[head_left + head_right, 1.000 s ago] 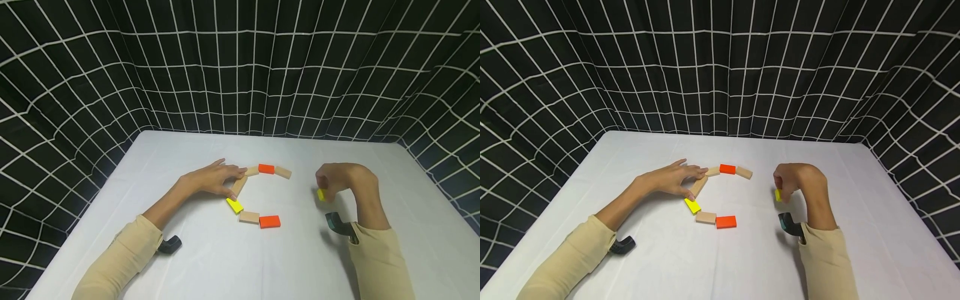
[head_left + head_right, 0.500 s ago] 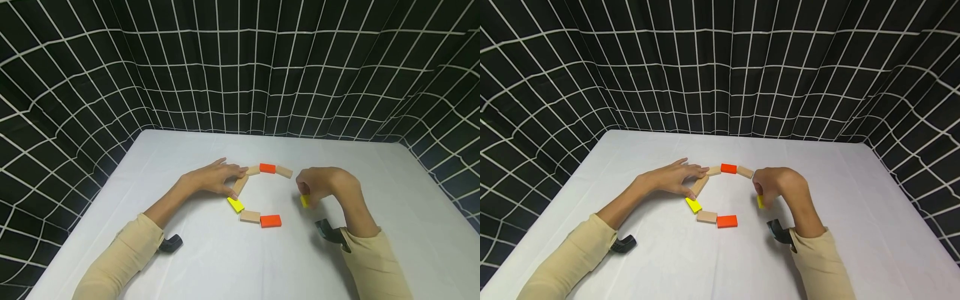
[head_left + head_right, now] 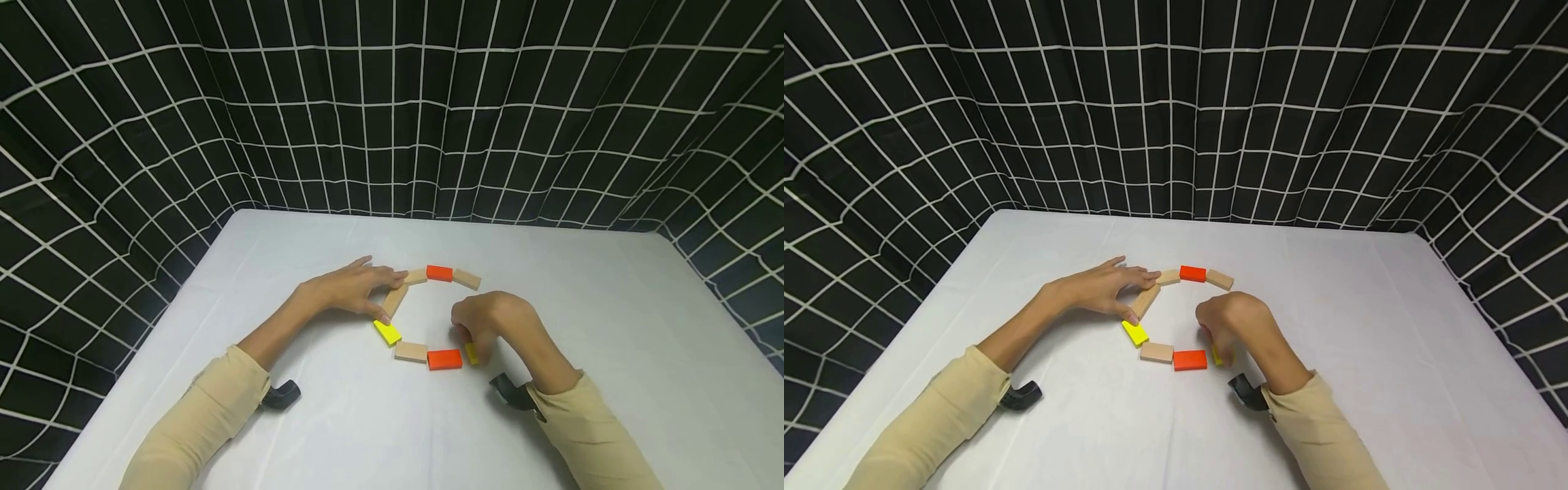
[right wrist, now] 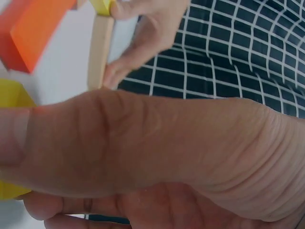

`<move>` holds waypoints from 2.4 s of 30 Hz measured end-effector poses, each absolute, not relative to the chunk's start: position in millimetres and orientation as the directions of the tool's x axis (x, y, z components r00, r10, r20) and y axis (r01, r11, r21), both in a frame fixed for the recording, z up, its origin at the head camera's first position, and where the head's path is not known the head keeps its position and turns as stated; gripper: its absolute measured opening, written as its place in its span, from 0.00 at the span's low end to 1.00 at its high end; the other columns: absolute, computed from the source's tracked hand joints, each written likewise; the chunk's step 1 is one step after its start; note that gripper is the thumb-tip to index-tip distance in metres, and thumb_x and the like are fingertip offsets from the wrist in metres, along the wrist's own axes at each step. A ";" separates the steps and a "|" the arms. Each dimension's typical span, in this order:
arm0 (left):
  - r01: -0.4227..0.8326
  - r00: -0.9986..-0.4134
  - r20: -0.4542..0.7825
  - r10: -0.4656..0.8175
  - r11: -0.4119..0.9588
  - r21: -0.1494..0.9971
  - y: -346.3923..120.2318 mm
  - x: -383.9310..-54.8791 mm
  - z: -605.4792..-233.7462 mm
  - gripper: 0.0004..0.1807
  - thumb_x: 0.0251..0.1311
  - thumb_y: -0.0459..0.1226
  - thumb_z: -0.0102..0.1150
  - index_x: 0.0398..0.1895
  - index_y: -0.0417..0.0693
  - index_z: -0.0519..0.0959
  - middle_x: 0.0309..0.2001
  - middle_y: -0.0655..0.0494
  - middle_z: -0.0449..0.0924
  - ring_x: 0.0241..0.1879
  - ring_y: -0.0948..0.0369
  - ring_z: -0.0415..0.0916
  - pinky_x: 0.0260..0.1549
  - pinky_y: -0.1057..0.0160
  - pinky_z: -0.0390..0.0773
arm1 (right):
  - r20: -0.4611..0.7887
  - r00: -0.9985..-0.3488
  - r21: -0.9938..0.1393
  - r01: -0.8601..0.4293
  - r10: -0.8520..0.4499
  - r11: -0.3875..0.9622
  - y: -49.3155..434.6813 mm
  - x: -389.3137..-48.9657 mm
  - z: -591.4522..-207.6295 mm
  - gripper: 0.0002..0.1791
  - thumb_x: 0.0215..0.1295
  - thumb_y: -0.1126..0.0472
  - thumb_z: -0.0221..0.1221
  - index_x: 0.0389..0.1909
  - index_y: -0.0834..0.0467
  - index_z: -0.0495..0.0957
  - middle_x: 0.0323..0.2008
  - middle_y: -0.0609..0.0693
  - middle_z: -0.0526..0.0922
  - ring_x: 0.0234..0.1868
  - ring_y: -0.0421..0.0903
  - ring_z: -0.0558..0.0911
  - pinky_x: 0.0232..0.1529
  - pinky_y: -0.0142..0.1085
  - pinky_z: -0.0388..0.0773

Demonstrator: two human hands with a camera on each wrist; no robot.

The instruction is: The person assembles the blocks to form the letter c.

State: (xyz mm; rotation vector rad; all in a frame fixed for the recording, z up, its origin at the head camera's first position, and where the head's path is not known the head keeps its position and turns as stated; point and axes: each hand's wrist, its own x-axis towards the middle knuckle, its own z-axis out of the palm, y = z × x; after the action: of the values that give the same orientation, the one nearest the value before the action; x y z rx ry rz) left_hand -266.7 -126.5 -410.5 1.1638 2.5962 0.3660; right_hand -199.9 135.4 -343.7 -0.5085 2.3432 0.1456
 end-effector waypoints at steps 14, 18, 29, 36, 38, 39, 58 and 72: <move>0.684 -0.642 -0.150 0.752 0.650 0.331 -127.7 -267.7 -409.4 0.45 0.59 0.59 0.71 0.77 0.52 0.70 0.82 0.60 0.62 0.83 0.57 0.57 0.85 0.40 0.40 | -0.689 -0.643 -0.049 -0.417 -0.333 0.908 123.5 -201.5 -352.1 0.20 0.49 0.62 0.79 0.36 0.51 0.77 0.33 0.48 0.80 0.41 0.47 0.78 0.46 0.41 0.81; 0.683 -0.644 -0.149 0.750 0.652 0.328 -128.1 -268.1 -410.2 0.45 0.59 0.59 0.71 0.77 0.52 0.70 0.82 0.61 0.62 0.83 0.57 0.57 0.85 0.40 0.40 | -0.686 -0.639 -0.066 -0.420 -0.347 0.905 122.7 -201.3 -351.6 0.20 0.49 0.62 0.79 0.37 0.51 0.77 0.33 0.48 0.80 0.41 0.47 0.78 0.46 0.41 0.81; 0.680 -0.645 -0.157 0.748 0.655 0.330 -126.6 -267.3 -410.2 0.45 0.59 0.60 0.71 0.76 0.53 0.71 0.81 0.60 0.63 0.82 0.57 0.58 0.85 0.40 0.40 | -0.688 -0.642 -0.072 -0.405 -0.340 0.911 124.5 -200.5 -350.8 0.20 0.50 0.61 0.79 0.37 0.51 0.77 0.33 0.47 0.80 0.41 0.46 0.78 0.45 0.40 0.80; 0.682 -0.643 -0.156 0.749 0.654 0.329 -127.1 -266.9 -410.5 0.45 0.59 0.60 0.71 0.76 0.52 0.71 0.82 0.60 0.62 0.83 0.58 0.57 0.85 0.41 0.39 | -0.688 -0.641 -0.072 -0.405 -0.339 0.911 124.3 -201.0 -353.2 0.20 0.49 0.61 0.78 0.37 0.51 0.77 0.33 0.47 0.80 0.41 0.46 0.78 0.45 0.41 0.80; 0.687 -0.640 -0.154 0.753 0.651 0.322 -127.1 -267.2 -410.6 0.45 0.59 0.60 0.71 0.77 0.52 0.70 0.82 0.60 0.62 0.83 0.58 0.57 0.85 0.41 0.39 | -0.686 -0.640 -0.075 -0.411 -0.346 0.909 125.0 -201.0 -352.3 0.19 0.49 0.61 0.78 0.38 0.50 0.77 0.34 0.47 0.80 0.41 0.46 0.78 0.45 0.41 0.80; 0.691 -0.639 -0.153 0.754 0.649 0.319 -127.2 -267.2 -410.6 0.45 0.59 0.60 0.71 0.77 0.52 0.70 0.82 0.60 0.62 0.83 0.58 0.57 0.85 0.40 0.39 | -0.683 -0.640 -0.080 -0.413 -0.351 0.907 125.6 -201.2 -351.7 0.19 0.49 0.61 0.77 0.38 0.50 0.77 0.34 0.47 0.80 0.42 0.46 0.78 0.45 0.40 0.80; 0.741 -0.623 -0.126 0.772 0.633 0.224 -122.6 -269.2 -409.0 0.46 0.58 0.64 0.69 0.76 0.54 0.71 0.80 0.60 0.66 0.83 0.54 0.57 0.84 0.34 0.40 | -0.584 -0.712 -0.193 -0.346 -0.391 0.918 173.3 -212.7 -319.3 0.08 0.66 0.55 0.61 0.45 0.48 0.77 0.34 0.47 0.76 0.39 0.45 0.75 0.38 0.38 0.70; 0.737 -0.625 -0.116 0.772 0.633 0.236 -119.9 -267.4 -410.0 0.49 0.57 0.64 0.70 0.78 0.55 0.69 0.79 0.59 0.68 0.83 0.53 0.58 0.84 0.36 0.40 | -0.581 -0.712 -0.210 -0.335 -0.393 0.918 180.1 -211.5 -317.6 0.12 0.67 0.56 0.60 0.50 0.50 0.76 0.38 0.48 0.78 0.42 0.46 0.75 0.40 0.39 0.71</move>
State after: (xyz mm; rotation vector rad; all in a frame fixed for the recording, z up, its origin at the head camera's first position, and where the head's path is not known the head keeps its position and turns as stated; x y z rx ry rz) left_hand -267.4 -119.9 -410.0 1.2399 2.6478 0.2446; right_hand -211.5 180.1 -317.6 -0.5169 2.4242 -0.1174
